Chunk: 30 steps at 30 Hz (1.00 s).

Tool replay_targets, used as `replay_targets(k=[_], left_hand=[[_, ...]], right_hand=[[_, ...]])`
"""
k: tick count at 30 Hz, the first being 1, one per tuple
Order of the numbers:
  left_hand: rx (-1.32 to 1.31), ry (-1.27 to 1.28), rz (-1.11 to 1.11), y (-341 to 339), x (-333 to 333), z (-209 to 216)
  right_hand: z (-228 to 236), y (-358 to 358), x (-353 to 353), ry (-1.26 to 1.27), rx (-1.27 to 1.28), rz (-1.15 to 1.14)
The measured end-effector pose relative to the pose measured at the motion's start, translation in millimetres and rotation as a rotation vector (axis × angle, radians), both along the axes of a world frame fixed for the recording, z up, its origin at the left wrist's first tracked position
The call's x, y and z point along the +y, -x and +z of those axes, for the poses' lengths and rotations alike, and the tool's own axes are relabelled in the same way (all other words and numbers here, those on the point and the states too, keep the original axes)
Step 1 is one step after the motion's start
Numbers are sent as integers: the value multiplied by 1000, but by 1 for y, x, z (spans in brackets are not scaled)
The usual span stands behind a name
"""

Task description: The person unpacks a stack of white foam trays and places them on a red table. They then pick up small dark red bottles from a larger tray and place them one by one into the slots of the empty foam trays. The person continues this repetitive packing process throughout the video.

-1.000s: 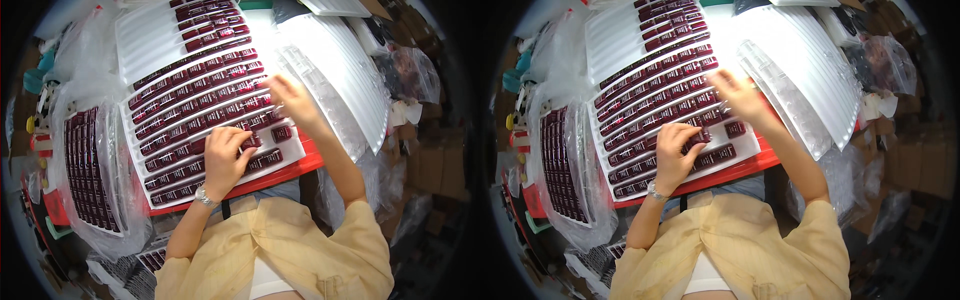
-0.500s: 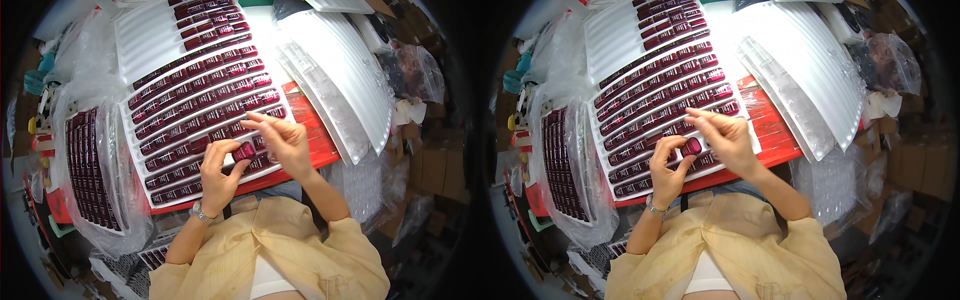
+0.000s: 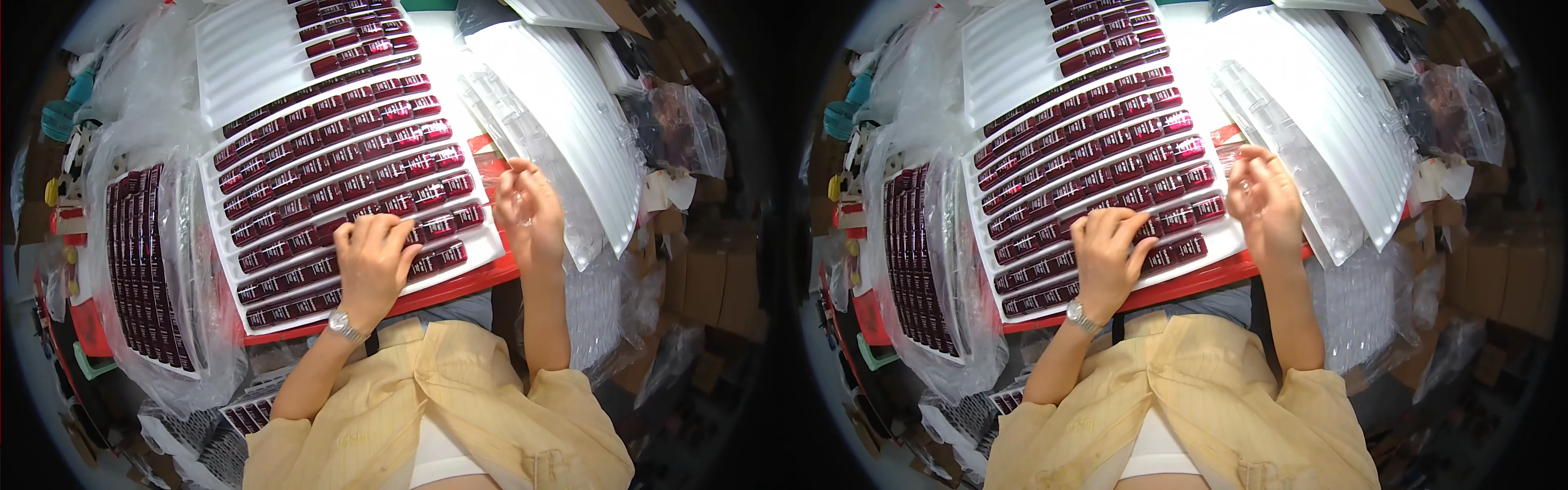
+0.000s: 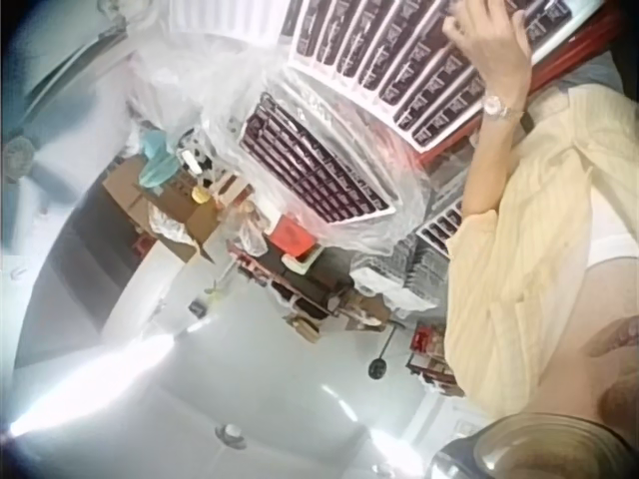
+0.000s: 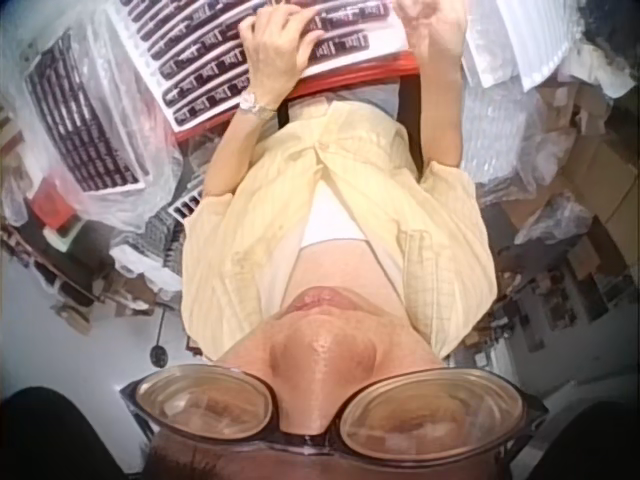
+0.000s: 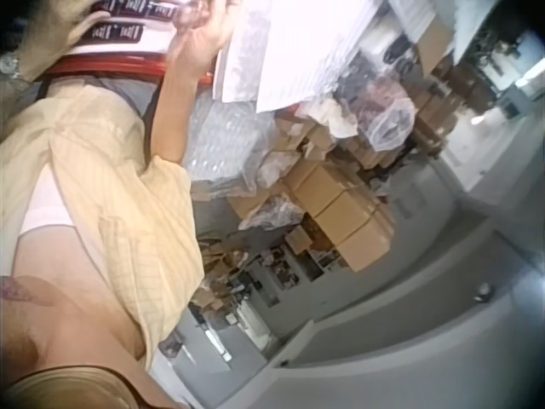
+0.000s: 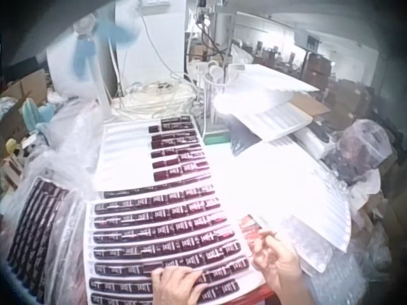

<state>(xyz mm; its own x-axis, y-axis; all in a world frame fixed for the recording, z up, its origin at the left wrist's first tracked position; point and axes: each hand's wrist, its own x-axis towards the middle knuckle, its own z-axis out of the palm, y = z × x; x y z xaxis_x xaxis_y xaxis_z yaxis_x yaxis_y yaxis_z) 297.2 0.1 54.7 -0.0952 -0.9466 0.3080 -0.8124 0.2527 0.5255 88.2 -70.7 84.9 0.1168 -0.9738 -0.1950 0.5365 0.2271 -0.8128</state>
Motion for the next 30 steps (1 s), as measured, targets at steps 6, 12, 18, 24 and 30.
replay_targets(k=[6, 12, 18, 24, 30], left_hand=[[-67, -9, 69, -49, 31, 8], [566, -133, 17, -30, 38, 10], [932, -168, -125, -25, 48, -15], [239, 24, -106, -31, 21, 9], [-71, 32, -164, -24, 8, 6]], right_hand=[[-4, -60, 26, 267, 534, 145], [5, -103, 40, 591, 992, 390], [3, -86, 30, 492, 740, 687], [52, 24, -34, 748, 963, 78], [19, 188, -156, 646, 2022, -127]])
